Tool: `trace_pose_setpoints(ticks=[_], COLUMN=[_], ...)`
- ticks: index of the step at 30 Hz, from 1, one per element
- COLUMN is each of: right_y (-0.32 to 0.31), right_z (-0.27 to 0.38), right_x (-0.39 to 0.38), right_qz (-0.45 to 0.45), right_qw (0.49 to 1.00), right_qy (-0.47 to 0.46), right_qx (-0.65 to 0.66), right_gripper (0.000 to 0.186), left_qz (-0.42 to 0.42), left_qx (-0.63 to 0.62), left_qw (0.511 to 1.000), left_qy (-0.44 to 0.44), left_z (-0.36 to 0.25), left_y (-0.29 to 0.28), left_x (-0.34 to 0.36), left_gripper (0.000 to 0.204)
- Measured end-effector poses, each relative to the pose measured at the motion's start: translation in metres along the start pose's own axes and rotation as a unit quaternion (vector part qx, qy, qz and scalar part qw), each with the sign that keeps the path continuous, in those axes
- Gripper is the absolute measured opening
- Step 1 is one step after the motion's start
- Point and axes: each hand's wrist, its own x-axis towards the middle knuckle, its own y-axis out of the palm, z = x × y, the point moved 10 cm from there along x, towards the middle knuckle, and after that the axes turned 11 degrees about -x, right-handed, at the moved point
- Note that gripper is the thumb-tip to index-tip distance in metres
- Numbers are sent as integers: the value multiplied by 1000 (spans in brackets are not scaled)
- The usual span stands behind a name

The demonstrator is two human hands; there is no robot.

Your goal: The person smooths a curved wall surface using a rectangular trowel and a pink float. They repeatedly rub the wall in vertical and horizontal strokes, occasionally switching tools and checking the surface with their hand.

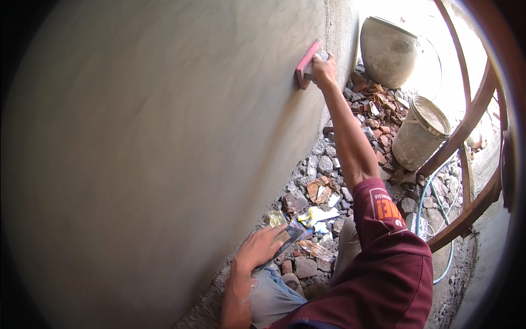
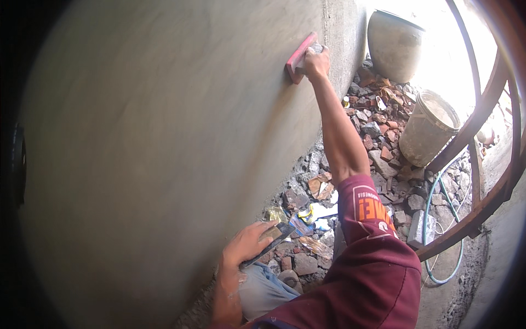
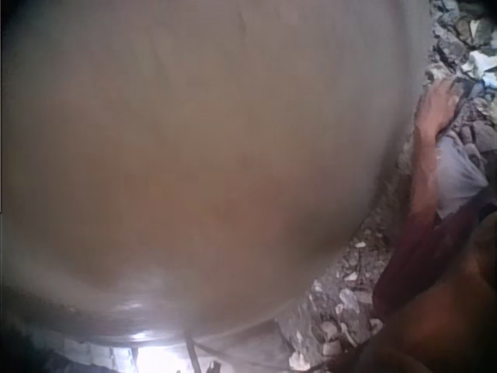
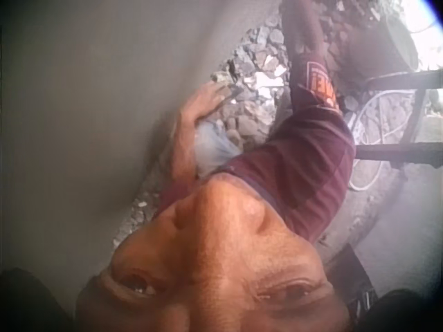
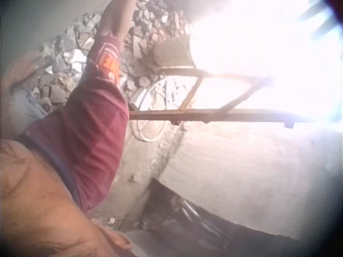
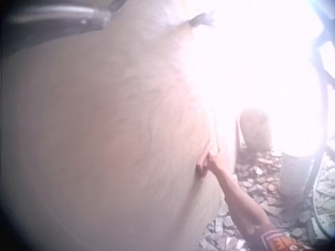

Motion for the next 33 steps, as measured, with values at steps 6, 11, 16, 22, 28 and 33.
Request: trace_pose_setpoints(ticks=[6, 11, 16, 22, 28, 33], right_y=[-9, -26, -30, -27, -64, -53], right_z=[104, 169, 199, 173, 304, 264], right_x=[-271, -255, -214, -324, -214, -196], right_qz=[-80, -108, -60, -13, 22, -160], right_qw=[904, 873, 938, 860, 908, 840], right_qy=[-387, -465, -336, -509, -411, -514], right_qx=[165, 94, 61, 41, 77, -75], right_gripper=[55, 42, 35, 51, 44, 19], left_qz=[21, 13, 12, 48, 15, 40], left_qx=[27, 32, 0, 34, -1, 3], left_qw=[999, 999, 1000, 997, 999, 998], left_qy=[-37, -26, -23, -45, 52, 39], left_z=[9, 16, 12, 8, 2, -8], left_y=[4, 10, 7, 11, 13, 28], left_x=[10, 10, 6, 12, 7, 14], left_gripper=[49, 46, 47, 48, 51, 50])
